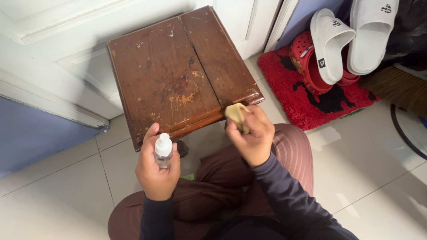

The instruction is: The person sits on the floor and cleans a small wooden stool. They spray a liquid from a small bottle onto the stool and wipe the surface and edges with a cloth.

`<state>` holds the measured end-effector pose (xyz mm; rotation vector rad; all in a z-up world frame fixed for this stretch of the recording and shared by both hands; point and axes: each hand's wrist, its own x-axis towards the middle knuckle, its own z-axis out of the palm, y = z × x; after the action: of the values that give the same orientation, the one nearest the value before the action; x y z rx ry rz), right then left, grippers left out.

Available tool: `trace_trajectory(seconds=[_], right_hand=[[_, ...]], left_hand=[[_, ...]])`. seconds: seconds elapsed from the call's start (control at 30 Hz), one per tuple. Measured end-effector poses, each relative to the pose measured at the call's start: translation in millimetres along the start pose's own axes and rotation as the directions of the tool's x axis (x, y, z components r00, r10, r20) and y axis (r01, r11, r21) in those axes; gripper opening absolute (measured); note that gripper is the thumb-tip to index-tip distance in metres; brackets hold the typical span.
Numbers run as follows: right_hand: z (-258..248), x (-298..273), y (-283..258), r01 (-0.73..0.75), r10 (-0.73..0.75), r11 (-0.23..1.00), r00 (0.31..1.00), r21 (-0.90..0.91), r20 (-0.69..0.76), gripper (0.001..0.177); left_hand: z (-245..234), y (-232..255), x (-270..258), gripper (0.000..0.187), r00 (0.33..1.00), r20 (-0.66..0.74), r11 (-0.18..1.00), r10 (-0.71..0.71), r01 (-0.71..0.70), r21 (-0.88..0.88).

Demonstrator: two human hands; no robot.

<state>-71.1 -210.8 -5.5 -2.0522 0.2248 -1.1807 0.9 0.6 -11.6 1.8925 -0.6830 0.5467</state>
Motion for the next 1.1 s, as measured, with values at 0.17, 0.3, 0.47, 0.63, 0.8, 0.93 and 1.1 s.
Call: trace_trajectory(seconds=[0.17, 0.3, 0.47, 0.63, 0.8, 0.93, 1.1], right_hand=[[-2.4, 2.1, -14.8, 0.009, -0.005, 0.998, 0.998, -0.056, 0.061, 0.027], [-12.8, 6.0, -8.4, 0.061, -0.059, 0.998, 0.990, -0.011, 0.126, 0.025], [-30.3, 13.2, -1.1, 0.032, -0.032, 0.999, 0.999, -0.035, -0.009, 0.011], [-33.7, 25.4, -4.8, -0.076, 0.075, 0.992, 0.997, -0.103, -0.019, 0.010], [-26.3, 33.5, -20.7, -0.059, 0.055, 0.984, 0.998, -0.171, -0.028, 0.013], [-26.2, 39.0, -30.5, -0.068, 0.073, 0.977, 0.997, -0.201, 0.014, 0.015], [-24.0, 35.3, -25.7, 0.007, 0.011, 0.983, 0.995, -0.184, 0.101, 0.020]], left_hand=[[0.4, 0.6, -1.4, 0.040, 1.000, -0.007, 1.000, -0.009, 0.009, -0.004], [-0.2, 2.1, -0.1, 0.040, 1.000, -0.012, 1.000, 0.001, -0.001, 0.002], [-0.7, 3.8, -0.1, 0.039, 1.000, -0.013, 1.000, -0.012, 0.012, 0.005], [0.4, 3.6, -0.7, 0.039, 1.000, -0.015, 1.000, -0.027, 0.027, -0.010], [1.7, 3.1, -2.3, 0.039, 1.000, -0.017, 1.000, -0.019, 0.019, 0.008], [2.7, 2.1, -2.5, 0.038, 1.000, -0.013, 0.999, -0.028, 0.028, -0.026], [3.3, 4.3, -1.3, 0.038, 1.000, -0.024, 1.000, -0.015, 0.015, -0.021]])
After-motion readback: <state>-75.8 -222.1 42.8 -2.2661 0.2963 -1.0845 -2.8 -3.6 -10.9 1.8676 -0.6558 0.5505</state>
